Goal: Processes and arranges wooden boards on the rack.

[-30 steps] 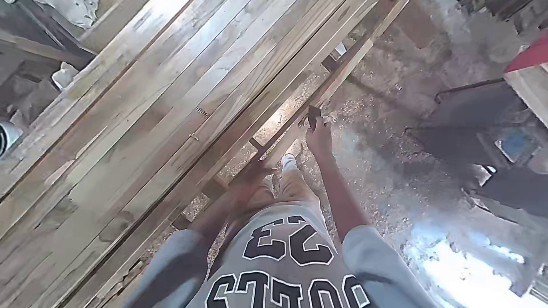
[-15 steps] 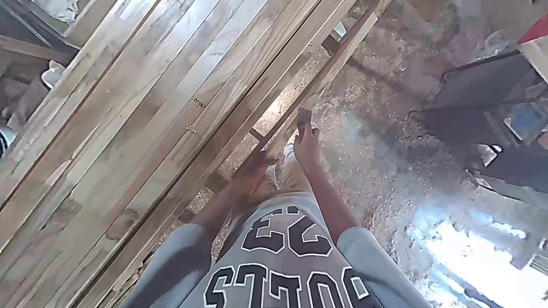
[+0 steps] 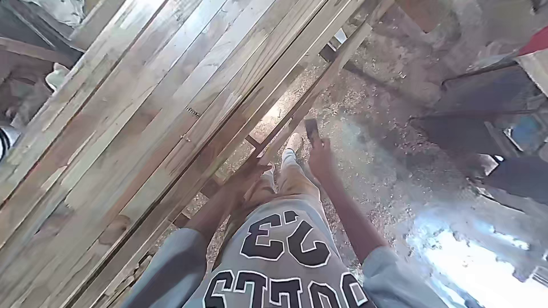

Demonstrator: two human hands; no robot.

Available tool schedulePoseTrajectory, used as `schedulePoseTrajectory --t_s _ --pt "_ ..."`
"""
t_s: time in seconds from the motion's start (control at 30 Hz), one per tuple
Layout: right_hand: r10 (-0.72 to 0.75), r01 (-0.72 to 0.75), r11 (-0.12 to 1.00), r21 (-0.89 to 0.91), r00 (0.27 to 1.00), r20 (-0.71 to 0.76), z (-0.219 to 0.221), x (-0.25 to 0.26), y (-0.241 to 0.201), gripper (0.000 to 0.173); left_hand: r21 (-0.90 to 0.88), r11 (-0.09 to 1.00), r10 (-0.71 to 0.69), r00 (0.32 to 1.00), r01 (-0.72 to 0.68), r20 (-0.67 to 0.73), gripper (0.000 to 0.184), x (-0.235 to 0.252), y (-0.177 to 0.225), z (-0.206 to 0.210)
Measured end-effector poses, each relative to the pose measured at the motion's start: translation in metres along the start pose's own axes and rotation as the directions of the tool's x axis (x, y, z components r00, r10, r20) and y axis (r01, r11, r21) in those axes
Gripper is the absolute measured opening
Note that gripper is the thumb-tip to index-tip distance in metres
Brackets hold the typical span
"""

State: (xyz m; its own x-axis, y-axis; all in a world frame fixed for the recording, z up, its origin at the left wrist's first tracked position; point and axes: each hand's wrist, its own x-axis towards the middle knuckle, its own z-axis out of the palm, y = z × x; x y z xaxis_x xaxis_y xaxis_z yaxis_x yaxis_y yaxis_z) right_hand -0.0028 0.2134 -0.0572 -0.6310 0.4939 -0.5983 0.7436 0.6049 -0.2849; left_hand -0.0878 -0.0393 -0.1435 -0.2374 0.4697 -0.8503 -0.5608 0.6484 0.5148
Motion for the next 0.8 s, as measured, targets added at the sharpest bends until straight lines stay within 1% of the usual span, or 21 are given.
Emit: schedulePoseTrajectory --t_s 0.03,0.07,0.13,0.2,0.23,0.27,0.3,0.33,0.4,0.43,0.5,0.57,0.6,0.67,0.73,0.8 --pt "-0.034 0.035 0.999 0.013 0.998 -0.059 -0.003 0.018 0.007 0.064 0.013 1.000 -0.020 1.000 0.020 0.003 0.060 -0.002 0.001 0.000" --pt "-0.082 0.085 0.996 0.015 0.988 -0.129 -0.004 0.038 0.012 0.061 0.021 0.999 -0.037 0.999 0.037 -0.002 0.059 -0.002 0.003 0.000" --pt "-0.178 0.173 0.984 -0.042 0.961 -0.209 -0.006 0.076 0.023 0.058 0.006 0.998 -0.055 0.998 0.055 -0.008 0.059 -0.001 0.006 0.002" --pt "-0.199 0.183 0.979 -0.094 0.960 -0.195 -0.007 0.095 0.033 0.062 -0.048 0.998 -0.043 0.999 0.042 -0.006 0.065 -0.002 0.006 0.003" --pt "-0.182 0.163 0.979 -0.120 0.969 -0.170 -0.011 0.095 0.036 0.067 -0.063 0.997 -0.034 0.999 0.034 0.004 0.071 -0.004 0.005 0.002" --pt "-0.151 0.130 0.980 -0.152 0.979 -0.137 -0.017 0.090 0.039 0.072 -0.066 0.997 -0.026 1.000 0.026 0.002 0.072 -0.003 0.005 0.001" --pt "-0.120 0.101 0.981 -0.164 0.986 -0.114 -0.022 0.083 0.042 0.073 -0.067 0.998 -0.019 1.000 0.018 -0.015 0.064 -0.003 0.006 0.002" --pt "-0.093 0.075 0.983 -0.170 0.991 -0.101 -0.026 0.077 0.046 0.073 -0.057 0.998 -0.013 1.000 0.012 -0.017 0.060 -0.003 0.006 0.002" --pt "-0.050 0.035 0.987 -0.158 0.994 -0.094 -0.034 0.070 0.051 0.069 -0.056 0.998 0.003 1.000 -0.004 -0.018 0.060 -0.007 0.005 0.005" --pt "-0.047 0.032 0.990 -0.137 0.993 -0.109 -0.040 0.071 0.048 0.065 -0.052 0.999 0.012 1.000 -0.013 -0.029 0.062 -0.008 0.005 0.006" --pt "-0.035 0.031 0.999 -0.028 0.990 -0.135 -0.053 0.076 0.030 0.058 -0.023 0.999 0.037 0.996 -0.039 -0.075 0.064 -0.008 0.003 0.008" --pt "0.000 0.007 0.999 0.053 0.992 -0.124 -0.062 0.083 0.007 0.054 -0.005 0.999 0.052 0.992 -0.053 -0.117 0.066 -0.011 0.002 0.013" --pt "0.021 -0.014 0.998 0.063 0.994 -0.104 -0.065 0.085 -0.004 0.054 -0.012 0.997 0.070 0.989 -0.072 -0.127 0.064 -0.011 0.000 0.016" --pt "0.068 -0.060 0.994 0.087 0.994 -0.083 -0.059 0.083 -0.023 0.057 -0.006 0.995 0.094 0.985 -0.096 -0.145 0.060 -0.013 -0.002 0.018" --pt "0.111 -0.100 0.988 0.120 0.990 -0.090 -0.046 0.075 -0.033 0.059 0.035 0.995 0.101 0.984 -0.097 -0.145 0.063 -0.009 -0.004 0.016" --pt "0.141 -0.124 0.980 0.157 0.985 -0.102 -0.029 0.063 -0.039 0.063 0.037 0.993 0.115 0.983 -0.111 -0.143 0.063 -0.006 -0.006 0.016"
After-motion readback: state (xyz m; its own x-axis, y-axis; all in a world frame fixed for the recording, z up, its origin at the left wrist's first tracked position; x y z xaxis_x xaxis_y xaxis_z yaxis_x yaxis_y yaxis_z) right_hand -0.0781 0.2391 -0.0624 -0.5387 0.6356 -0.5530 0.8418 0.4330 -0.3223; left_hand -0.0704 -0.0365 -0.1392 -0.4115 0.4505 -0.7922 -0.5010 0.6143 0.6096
